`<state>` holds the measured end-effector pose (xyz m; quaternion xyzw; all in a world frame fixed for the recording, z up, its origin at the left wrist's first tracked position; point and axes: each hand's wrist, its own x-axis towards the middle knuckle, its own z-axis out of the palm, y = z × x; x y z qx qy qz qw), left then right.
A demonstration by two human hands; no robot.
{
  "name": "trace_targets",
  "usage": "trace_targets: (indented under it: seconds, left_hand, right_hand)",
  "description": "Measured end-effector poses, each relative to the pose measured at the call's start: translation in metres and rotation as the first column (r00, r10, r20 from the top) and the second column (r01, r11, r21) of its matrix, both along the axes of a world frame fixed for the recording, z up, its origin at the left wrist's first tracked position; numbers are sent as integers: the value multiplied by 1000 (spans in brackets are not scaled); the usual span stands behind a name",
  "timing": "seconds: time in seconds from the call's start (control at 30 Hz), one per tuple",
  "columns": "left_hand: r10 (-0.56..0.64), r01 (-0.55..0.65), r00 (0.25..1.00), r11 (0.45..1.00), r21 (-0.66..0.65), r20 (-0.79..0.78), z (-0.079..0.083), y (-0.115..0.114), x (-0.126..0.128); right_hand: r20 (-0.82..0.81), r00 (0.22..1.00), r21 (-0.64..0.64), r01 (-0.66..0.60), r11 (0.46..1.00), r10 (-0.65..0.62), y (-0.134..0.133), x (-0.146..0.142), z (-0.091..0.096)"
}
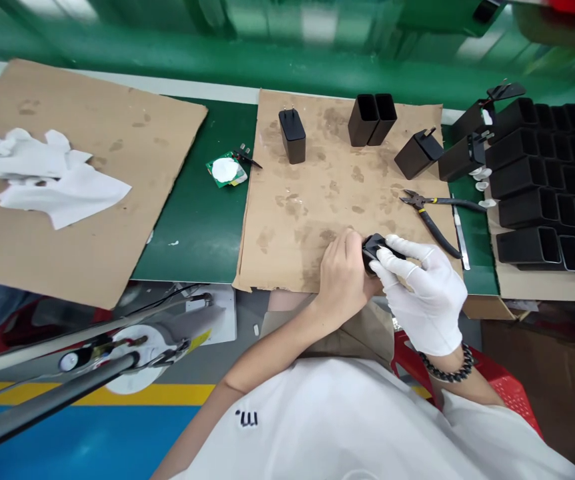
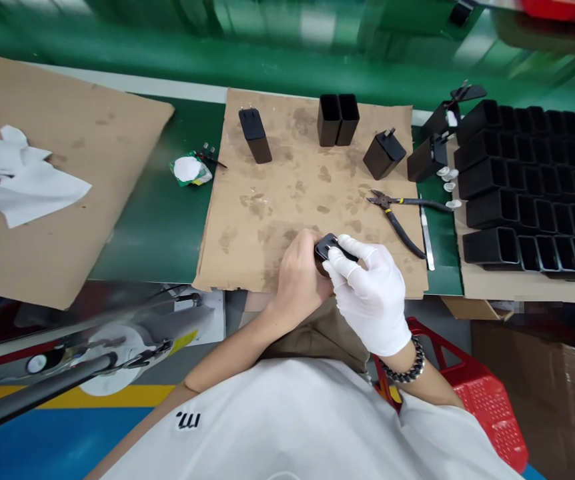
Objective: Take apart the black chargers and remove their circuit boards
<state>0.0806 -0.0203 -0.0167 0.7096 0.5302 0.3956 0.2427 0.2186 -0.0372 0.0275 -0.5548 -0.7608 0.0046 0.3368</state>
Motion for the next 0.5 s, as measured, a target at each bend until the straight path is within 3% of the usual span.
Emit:
trace_targets:
  seconds: [0.1,0.2,0.3,0.4,0.5]
  left_hand:
    - [19,-19,1000,1000,-16,-6,-1,0,3]
    - [21,-22,1000,999,-24,-15,1,2,1]
    - [-89,89,996,995,-48,-7,7,4,-14]
    - [-119,118,993,993,-18,-9,9,6,-40]
    - [12,-11,999,999,34,-36,4,9,-64]
  right_hand:
    - [-63,992,-44,-112,993,109,7,9,-1]
    - [-228,961,-141,-188,972,153,11,15,-7]
    - [-331,927,-187,-250,950,178,13,20,-7]
    - [-278,945,-127,-216,968,175,9,26,1]
    - [-167,977,-97,-153,983,136,6,26,6]
